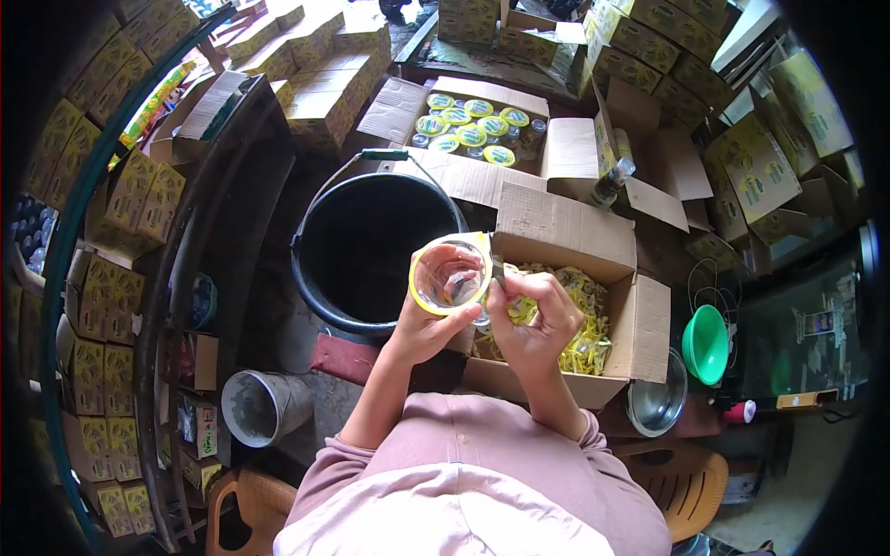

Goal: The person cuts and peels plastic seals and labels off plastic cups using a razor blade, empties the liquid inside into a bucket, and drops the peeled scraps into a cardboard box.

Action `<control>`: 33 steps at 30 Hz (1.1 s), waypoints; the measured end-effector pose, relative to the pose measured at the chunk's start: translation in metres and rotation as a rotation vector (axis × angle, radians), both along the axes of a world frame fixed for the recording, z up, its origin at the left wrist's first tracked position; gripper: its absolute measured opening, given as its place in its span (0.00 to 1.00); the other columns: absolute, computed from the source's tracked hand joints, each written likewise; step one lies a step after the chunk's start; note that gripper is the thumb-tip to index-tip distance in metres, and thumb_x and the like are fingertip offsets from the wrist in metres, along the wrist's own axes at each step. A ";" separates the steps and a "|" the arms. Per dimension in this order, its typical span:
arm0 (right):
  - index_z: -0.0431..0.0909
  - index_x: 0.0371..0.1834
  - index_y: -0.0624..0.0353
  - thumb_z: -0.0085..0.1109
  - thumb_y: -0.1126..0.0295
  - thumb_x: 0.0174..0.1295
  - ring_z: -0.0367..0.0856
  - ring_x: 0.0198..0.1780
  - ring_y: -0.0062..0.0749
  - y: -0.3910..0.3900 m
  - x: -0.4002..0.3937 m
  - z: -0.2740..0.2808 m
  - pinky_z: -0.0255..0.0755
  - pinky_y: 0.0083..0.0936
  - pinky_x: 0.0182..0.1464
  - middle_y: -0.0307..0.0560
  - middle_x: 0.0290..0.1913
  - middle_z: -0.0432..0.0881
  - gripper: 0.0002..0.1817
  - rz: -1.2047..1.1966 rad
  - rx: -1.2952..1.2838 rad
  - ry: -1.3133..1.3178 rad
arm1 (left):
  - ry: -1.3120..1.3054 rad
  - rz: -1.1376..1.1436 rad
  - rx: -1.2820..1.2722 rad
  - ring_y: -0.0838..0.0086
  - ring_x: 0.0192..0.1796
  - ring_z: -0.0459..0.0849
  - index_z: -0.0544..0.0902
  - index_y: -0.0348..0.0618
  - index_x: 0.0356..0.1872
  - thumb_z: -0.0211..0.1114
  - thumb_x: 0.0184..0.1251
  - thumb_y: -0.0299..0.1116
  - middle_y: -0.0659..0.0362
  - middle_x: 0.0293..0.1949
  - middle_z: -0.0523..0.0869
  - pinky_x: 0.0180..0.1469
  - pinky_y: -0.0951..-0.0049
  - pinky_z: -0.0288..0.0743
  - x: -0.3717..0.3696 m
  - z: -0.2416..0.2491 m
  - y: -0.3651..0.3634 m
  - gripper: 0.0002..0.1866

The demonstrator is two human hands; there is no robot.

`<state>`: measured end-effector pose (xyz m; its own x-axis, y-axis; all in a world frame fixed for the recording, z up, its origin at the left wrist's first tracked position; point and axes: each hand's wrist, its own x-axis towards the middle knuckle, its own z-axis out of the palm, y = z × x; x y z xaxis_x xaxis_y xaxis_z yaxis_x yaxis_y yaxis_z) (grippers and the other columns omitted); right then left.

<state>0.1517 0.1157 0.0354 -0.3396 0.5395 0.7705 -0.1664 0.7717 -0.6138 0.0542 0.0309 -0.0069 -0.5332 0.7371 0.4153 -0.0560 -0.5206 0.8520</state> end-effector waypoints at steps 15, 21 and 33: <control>0.77 0.28 0.62 0.64 0.84 0.42 0.78 0.23 0.25 0.012 0.002 -0.001 0.71 0.17 0.27 0.44 0.23 0.78 0.09 0.068 0.015 -0.004 | 0.208 0.063 -0.063 0.73 0.50 0.74 0.61 0.40 0.53 0.70 0.43 0.22 0.56 0.46 0.73 0.55 0.72 0.67 -0.002 0.007 -0.003 0.34; 0.78 0.28 0.62 0.63 0.85 0.42 0.78 0.24 0.25 0.009 0.006 -0.002 0.70 0.18 0.28 0.44 0.23 0.78 0.10 0.055 0.027 -0.033 | 0.200 0.029 -0.062 0.73 0.49 0.74 0.63 0.40 0.52 0.71 0.39 0.22 0.57 0.46 0.72 0.55 0.73 0.67 -0.004 0.005 -0.003 0.35; 0.77 0.28 0.62 0.63 0.85 0.43 0.79 0.24 0.26 0.015 0.007 -0.002 0.71 0.17 0.27 0.45 0.23 0.78 0.09 0.084 0.008 -0.017 | 0.427 0.144 -0.116 0.71 0.51 0.73 0.61 0.41 0.53 0.76 0.36 0.28 0.56 0.47 0.66 0.52 0.72 0.71 -0.005 0.004 -0.002 0.40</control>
<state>0.1584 0.1306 0.0336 -0.3966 0.5029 0.7680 -0.2199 0.7602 -0.6113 0.0494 0.0292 -0.0025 -0.4330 0.7222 0.5393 0.3781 -0.3976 0.8360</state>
